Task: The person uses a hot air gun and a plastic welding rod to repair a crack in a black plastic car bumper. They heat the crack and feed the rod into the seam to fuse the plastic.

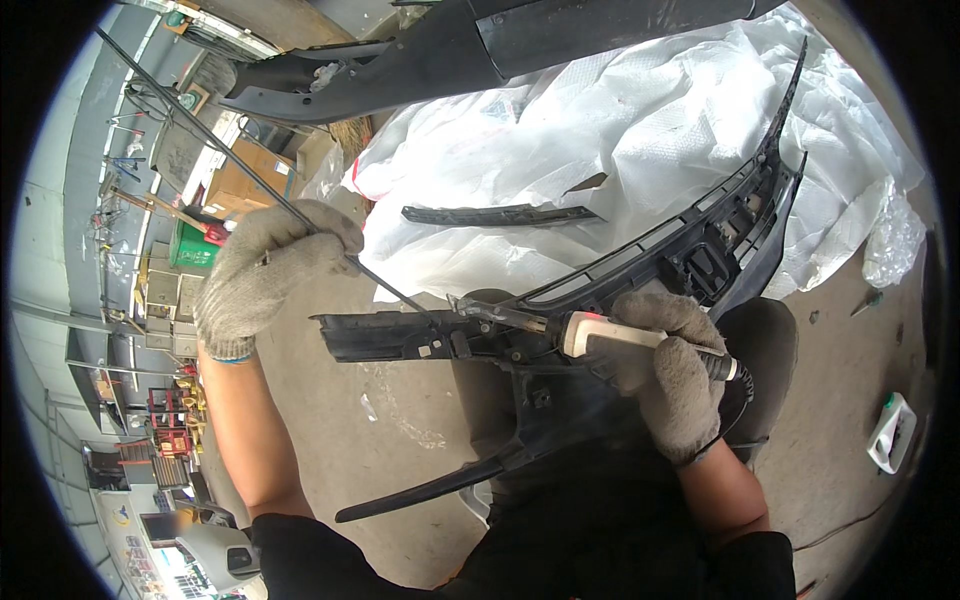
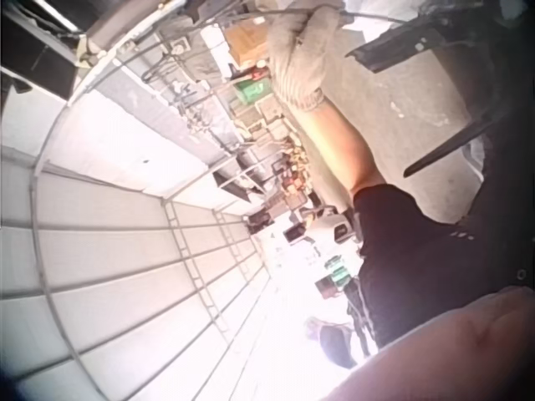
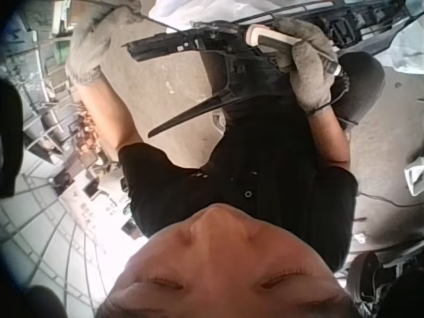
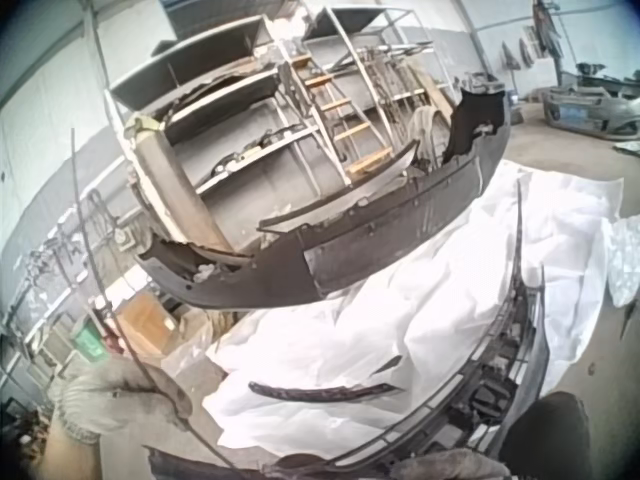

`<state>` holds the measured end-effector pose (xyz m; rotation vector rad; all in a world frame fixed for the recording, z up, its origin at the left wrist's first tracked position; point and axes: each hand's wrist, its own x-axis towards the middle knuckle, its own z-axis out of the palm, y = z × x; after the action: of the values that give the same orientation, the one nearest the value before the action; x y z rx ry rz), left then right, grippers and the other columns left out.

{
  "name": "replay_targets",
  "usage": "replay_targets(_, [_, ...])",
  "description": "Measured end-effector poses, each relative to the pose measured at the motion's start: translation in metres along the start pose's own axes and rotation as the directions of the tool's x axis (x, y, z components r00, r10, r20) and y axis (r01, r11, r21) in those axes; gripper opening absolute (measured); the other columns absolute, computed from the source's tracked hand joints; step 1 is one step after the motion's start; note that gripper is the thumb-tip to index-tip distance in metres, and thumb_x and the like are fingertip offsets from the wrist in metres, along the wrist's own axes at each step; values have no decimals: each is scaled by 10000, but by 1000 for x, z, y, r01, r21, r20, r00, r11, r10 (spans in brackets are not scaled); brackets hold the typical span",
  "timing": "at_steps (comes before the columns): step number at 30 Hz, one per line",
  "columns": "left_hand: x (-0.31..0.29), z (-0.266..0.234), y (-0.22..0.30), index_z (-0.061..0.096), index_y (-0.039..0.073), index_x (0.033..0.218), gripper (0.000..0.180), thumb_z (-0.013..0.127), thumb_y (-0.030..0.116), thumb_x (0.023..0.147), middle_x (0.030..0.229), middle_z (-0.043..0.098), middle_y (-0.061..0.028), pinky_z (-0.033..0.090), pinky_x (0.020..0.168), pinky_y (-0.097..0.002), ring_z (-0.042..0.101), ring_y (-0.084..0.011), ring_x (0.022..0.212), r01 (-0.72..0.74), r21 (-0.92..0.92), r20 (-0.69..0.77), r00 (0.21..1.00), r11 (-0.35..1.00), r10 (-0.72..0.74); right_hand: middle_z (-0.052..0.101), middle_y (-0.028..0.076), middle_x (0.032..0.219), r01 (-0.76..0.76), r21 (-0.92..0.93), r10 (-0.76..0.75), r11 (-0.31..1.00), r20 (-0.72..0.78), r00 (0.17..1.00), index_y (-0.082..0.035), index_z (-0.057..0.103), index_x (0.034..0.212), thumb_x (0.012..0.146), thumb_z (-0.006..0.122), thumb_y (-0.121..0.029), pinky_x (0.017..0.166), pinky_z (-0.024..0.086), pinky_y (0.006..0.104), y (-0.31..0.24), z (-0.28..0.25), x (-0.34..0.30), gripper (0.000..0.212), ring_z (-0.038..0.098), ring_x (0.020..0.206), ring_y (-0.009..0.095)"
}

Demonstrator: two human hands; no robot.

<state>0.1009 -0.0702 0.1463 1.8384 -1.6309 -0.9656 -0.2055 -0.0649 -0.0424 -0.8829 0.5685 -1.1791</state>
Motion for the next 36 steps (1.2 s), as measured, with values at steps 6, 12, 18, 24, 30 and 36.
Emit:
replay_targets(6, [6,-5,-14,646,-96,962,189,558,15,837,910,669,-137,511,801,-301,657,-201,837,0,5,-19,1000,1000,0,660,107,935,-20,1,20,1000,44,999,6,614,1138,907,603,-306,575,501,223,6,1,1,388,608,659,102])
replay_targets(12, [2,-5,-14,652,-97,950,187,570,27,837,920,672,-140,515,800,-305,661,-201,832,30,-14,-38,999,999,-30,666,124,966,12,-24,-11,1000,64,998,-2,616,1145,923,598,-301,559,513,218,6,7,2,373,624,668,97])
replay_targets(18, [1,-6,-16,651,-102,955,194,585,43,844,933,674,-146,525,787,-303,673,-205,834,30,-21,-46,998,999,-31,669,121,953,21,-23,-19,1000,100,995,-2,617,1142,927,594,-293,553,514,218,8,6,5,363,626,662,97])
replay_targets(24, [-1,-9,-18,649,-99,974,199,600,54,857,941,680,-152,529,776,-300,678,-206,812,35,-32,-24,999,999,-36,669,115,918,-5,-28,7,1000,87,996,6,616,1136,923,593,-281,547,500,219,5,9,6,359,609,643,95])
replay_targets(30, [0,-9,-17,654,-106,951,207,612,68,847,895,682,-154,528,765,-305,678,-214,807,2,-6,-14,1000,1000,-2,668,103,892,-43,14,42,999,61,997,7,617,1129,914,595,-265,545,481,217,3,12,8,347,588,634,88])
replay_targets(36, [-1,-6,-15,673,-98,884,183,635,70,820,873,678,-170,528,751,-312,676,-225,792,-16,-57,-1,1000,998,16,656,102,899,-72,-2,72,997,43,996,7,619,1113,884,627,-349,548,478,229,5,11,7,423,592,650,113])
